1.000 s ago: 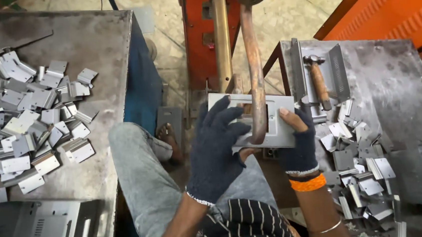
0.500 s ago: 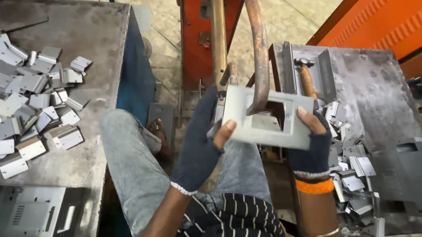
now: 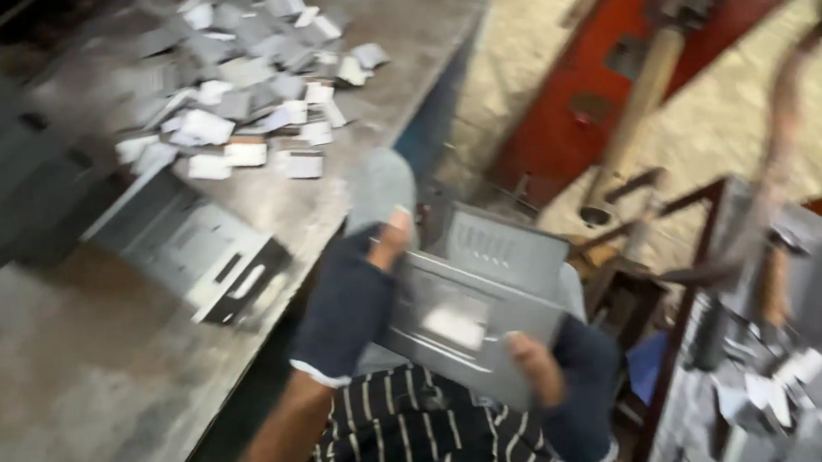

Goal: The person assembles and spot-welds metal components into a larger housing unit.

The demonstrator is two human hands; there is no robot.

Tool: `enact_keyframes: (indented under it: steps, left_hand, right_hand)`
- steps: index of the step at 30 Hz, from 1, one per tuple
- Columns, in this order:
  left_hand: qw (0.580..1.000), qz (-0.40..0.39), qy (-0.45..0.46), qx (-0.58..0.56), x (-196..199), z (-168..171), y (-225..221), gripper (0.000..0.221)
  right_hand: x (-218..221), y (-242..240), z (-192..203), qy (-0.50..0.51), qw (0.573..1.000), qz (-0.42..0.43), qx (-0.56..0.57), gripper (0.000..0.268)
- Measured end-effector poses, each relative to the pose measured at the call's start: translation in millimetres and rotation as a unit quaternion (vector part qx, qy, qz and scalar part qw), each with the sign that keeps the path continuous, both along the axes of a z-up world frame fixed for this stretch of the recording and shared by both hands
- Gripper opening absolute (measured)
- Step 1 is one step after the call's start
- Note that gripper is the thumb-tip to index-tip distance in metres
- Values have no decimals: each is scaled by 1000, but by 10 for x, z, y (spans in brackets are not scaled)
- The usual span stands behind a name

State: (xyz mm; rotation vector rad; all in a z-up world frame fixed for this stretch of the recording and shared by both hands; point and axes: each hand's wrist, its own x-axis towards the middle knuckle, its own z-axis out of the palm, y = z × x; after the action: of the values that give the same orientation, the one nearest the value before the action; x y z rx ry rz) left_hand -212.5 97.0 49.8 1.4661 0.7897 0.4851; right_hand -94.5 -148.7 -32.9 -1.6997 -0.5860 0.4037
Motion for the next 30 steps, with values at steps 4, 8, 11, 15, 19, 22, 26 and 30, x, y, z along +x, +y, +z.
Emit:
enact_keyframes:
  steps: [4,8,11,15,19,22,26,30]
  left_hand:
    - [977,210,-33,11,-520,-401,674,48]
    - [890,414,-27,187,-972,-817,1541,55]
    - [853,433,-52,285,-1196,-1194,2232,50]
    - [857,431,-58,275,-1472,-1629,3084,38]
    - [867,412,-124,252,-1677,-2128,3527,25]
    - [863,435,-153,205,-1955,-2784,3824,27]
    - [862,463,-183,99,-2276,-3348,4000,25]
    - [882,452,-129,-37,-2423,-3438,3895,43]
  right_hand:
    - [-454,1164,867,-155,968,190,55,20]
    - [-679,1883,799,-258,929,265,-4,35]
    - [-882,2369,453,-197,934,297,-20,50]
    - [-1176,2961,1,-56,934,353,-8,70]
    - [-1409,3339,-698,-39,911,409,18,74]
    - [-1585,3410,-796,-36,885,465,7,74]
    - [-1781,3477,-966,33,851,523,-45,80]
    - [-1898,3519,-1187,55,835,546,-49,83]
